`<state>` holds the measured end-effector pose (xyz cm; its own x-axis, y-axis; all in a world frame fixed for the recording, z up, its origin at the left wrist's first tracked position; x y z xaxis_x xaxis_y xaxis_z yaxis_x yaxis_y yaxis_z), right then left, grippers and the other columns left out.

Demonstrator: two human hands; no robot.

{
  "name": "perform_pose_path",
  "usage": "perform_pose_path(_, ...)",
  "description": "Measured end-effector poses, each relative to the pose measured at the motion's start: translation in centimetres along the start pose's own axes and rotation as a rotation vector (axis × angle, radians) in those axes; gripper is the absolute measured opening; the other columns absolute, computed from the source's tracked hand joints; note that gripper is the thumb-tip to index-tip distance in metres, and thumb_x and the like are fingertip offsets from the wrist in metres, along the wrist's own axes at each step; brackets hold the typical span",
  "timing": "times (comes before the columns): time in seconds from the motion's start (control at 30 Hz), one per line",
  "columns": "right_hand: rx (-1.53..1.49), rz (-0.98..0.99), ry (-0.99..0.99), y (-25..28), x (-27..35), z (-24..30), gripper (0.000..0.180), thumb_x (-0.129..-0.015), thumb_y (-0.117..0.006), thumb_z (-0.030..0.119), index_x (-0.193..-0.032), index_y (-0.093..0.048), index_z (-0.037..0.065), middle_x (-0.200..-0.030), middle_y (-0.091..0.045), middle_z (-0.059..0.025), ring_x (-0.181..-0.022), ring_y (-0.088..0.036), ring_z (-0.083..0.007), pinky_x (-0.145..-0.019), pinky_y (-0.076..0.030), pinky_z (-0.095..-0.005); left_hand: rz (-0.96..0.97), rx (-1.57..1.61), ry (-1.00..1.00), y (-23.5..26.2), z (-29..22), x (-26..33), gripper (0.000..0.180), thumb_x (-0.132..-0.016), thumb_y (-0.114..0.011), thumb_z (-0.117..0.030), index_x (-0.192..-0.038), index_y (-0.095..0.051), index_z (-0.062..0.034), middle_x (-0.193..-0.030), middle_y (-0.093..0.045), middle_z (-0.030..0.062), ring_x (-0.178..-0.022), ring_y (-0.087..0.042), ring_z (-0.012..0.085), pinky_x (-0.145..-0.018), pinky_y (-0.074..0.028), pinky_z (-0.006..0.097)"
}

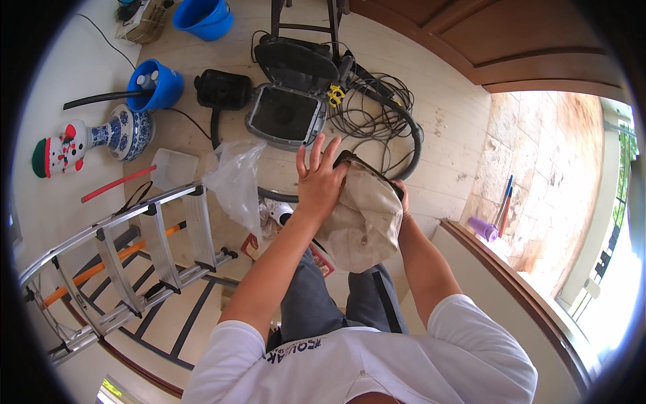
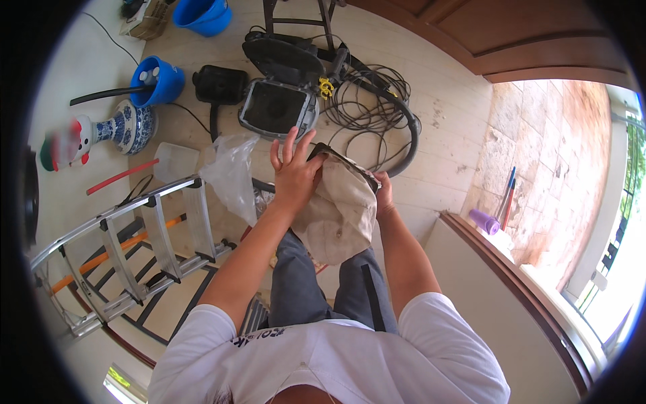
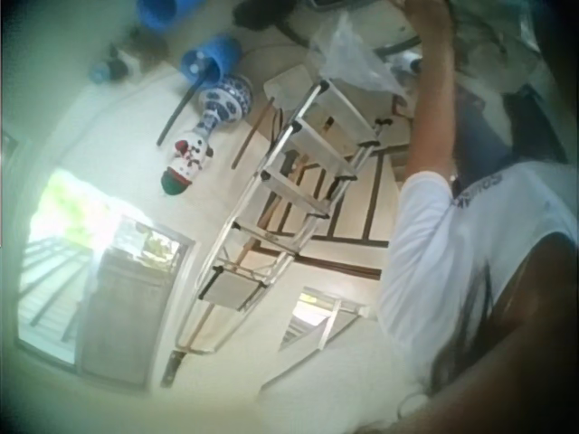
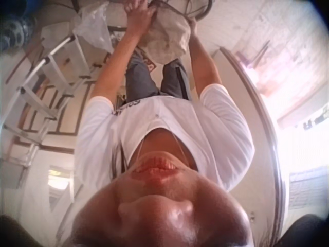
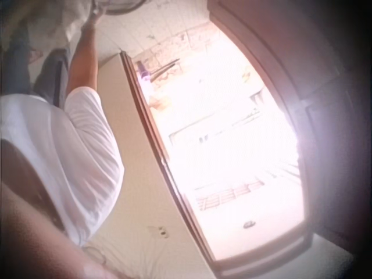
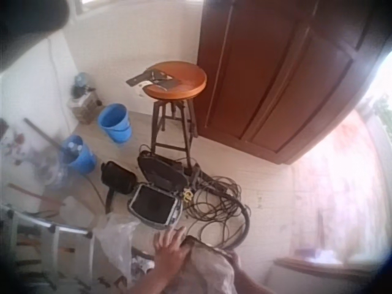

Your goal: The person assembles a backpack vacuum cleaner by inserting a filter bag, attaching the motor unit, connecting the hose, and plugging in the power cord. The person then uses the vacuum to clean debris from the floor.

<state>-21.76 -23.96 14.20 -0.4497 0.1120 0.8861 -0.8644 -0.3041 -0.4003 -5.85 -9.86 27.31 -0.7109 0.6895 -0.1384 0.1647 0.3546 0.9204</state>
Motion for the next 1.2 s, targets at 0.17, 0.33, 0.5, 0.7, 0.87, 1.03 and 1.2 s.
perform_pose_path(0.17,-0.04,0.107,-0.004,-0.6,0.3,1.0,0.028,-0.075,-0.051,0.032,-0.087,-0.058,0.008,-0.089,-0.066,-0.0073,-0.08,-0.061,-0.023,-0.079,-0.048,-0.0351,-0.042,-0.025,-0.017,-1.1,0.3,0.9,0.011,-0.07,-0.066,-0.012,-0.08,-0.065,-0.0177,-0.118,-0.051,-0.0005,-0.126,-0.034,0.0227,-0.106,-0.014,0.049)
perform_pose_path(0.33,0.0,0.098,-0.026,0.8,-0.6,1.7,0.047,-0.073,-0.049,0.044,-0.1,-0.062,0.007,-0.097,-0.066,-0.0109,-0.088,-0.061,-0.0279,-0.082,-0.048,-0.0395,-0.097,0.178,0.095,0.5,0.9,2.9,0.009,-0.072,-0.066,-0.009,-0.078,-0.062,-0.0145,-0.107,-0.056,0.0007,-0.113,-0.045,0.0227,-0.1,-0.025,0.043)
perform_pose_path(0.5,-0.031,0.016,0.113,2.0,0.9,4.3,0.058,-0.07,-0.051,0.048,-0.108,-0.06,0.004,-0.106,-0.063,-0.0156,-0.095,-0.058,-0.0324,-0.09,-0.044,-0.0439,-0.044,0.388,0.267,0.5,2.6,4.4,0.014,-0.074,-0.066,-0.006,-0.086,-0.062,-0.0117,-0.095,-0.058,0.0012,-0.099,-0.051,0.0246,-0.093,-0.034,0.038)
perform_pose_path(0.7,0.145,0.014,0.105,1.6,1.0,3.9,0.05,-0.072,-0.049,0.044,-0.098,-0.064,0.003,-0.094,-0.066,-0.0136,-0.086,-0.061,-0.0303,-0.085,-0.047,-0.0403,-0.064,0.204,0.057,1.1,-1.4,0.6,0.033,-0.072,-0.064,-0.01,-0.105,-0.063,-0.0155,-0.121,-0.051,0.0074,-0.118,-0.042,0.0284,-0.099,-0.027,0.044)
perform_pose_path(0.87,-0.016,0.059,0.02,-0.6,1.0,1.0,0.046,-0.075,-0.047,0.044,-0.097,-0.063,0.007,-0.094,-0.066,-0.0112,-0.086,-0.062,-0.0279,-0.082,-0.048,-0.0388,0.173,0.017,-0.134,-3.0,-5.4,3.4,0.038,-0.083,-0.047,-0.02,-0.12,-0.055,-0.0135,-0.139,-0.037,0.0182,-0.132,-0.028,0.0328,-0.105,-0.024,0.046)
perform_pose_path(1.03,-0.011,0.099,0.0,1.9,0.2,1.1,0.042,-0.073,-0.048,0.043,-0.095,-0.062,0.01,-0.092,-0.066,-0.0099,-0.084,-0.061,-0.0268,-0.081,-0.049,-0.0386,0.491,0.772,0.266,-2.5,-5.0,3.8,0.032,-0.082,-0.052,-0.014,-0.113,-0.058,-0.0108,-0.11,-0.056,0.0121,-0.105,-0.053,0.0299,-0.083,-0.044,0.04)
perform_pose_path(1.2,-0.061,0.086,-0.041,1.8,0.9,1.2,0.041,-0.073,-0.048,0.043,-0.094,-0.062,0.011,-0.093,-0.066,-0.0094,-0.084,-0.061,-0.0279,-0.082,-0.048,-0.0405,0.044,0.292,0.025,-0.7,-1.4,2.5,0.024,-0.076,-0.062,-0.015,-0.1,-0.063,-0.0134,-0.09,-0.055,0.0016,-0.085,-0.054,0.0206,-0.074,-0.043,0.034)
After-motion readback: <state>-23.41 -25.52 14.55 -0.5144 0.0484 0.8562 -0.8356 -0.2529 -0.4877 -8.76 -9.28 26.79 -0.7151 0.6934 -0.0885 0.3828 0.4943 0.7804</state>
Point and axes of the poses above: each hand's wrist, its own x-axis away from the middle knuckle, its own y-axis out of the back of the hand, z = x × y, the point moved 4 cm from there along -x, towards the middle knuckle
